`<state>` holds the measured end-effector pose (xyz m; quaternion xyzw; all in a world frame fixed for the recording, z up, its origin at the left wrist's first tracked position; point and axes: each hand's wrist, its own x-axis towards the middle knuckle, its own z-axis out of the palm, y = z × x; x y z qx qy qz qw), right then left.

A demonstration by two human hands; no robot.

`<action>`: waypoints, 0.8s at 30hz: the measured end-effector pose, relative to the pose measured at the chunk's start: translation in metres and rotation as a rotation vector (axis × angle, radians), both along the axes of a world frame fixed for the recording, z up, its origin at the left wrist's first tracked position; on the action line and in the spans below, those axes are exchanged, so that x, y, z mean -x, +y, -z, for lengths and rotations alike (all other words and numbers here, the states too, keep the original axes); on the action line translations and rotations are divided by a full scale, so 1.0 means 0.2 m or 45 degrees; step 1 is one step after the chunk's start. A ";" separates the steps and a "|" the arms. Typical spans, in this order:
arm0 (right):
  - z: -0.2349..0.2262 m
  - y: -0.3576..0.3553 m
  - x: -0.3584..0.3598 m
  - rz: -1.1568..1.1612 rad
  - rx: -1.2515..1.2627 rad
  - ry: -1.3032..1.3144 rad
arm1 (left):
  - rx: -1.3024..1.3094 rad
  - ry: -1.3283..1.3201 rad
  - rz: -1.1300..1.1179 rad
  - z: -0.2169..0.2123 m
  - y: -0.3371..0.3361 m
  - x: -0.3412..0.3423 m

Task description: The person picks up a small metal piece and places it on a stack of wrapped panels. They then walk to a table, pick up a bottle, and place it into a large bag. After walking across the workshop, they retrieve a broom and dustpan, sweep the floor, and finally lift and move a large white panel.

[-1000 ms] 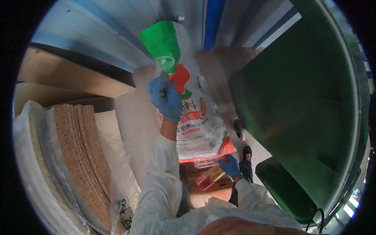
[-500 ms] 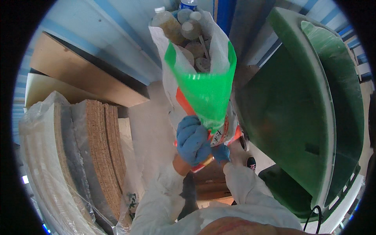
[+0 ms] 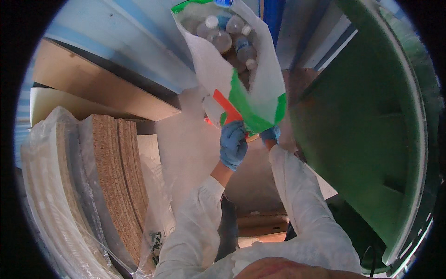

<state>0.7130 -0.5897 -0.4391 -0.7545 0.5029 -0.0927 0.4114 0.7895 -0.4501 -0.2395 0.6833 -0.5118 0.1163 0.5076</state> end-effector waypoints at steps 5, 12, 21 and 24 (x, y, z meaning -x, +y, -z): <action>-0.09 -0.12 0.06 -0.095 -0.015 0.287 | -0.117 0.141 -0.183 0.13 0.13 0.06; -1.13 -0.23 0.27 -0.091 0.742 0.170 | -0.079 0.111 -0.332 0.04 0.13 0.17; -2.45 -0.06 0.13 0.008 1.663 -0.790 | -0.103 0.227 -0.440 -0.03 0.08 0.08; -2.57 -0.06 -0.03 -0.122 1.597 -1.089 | -0.116 0.199 -0.474 -0.04 0.08 0.06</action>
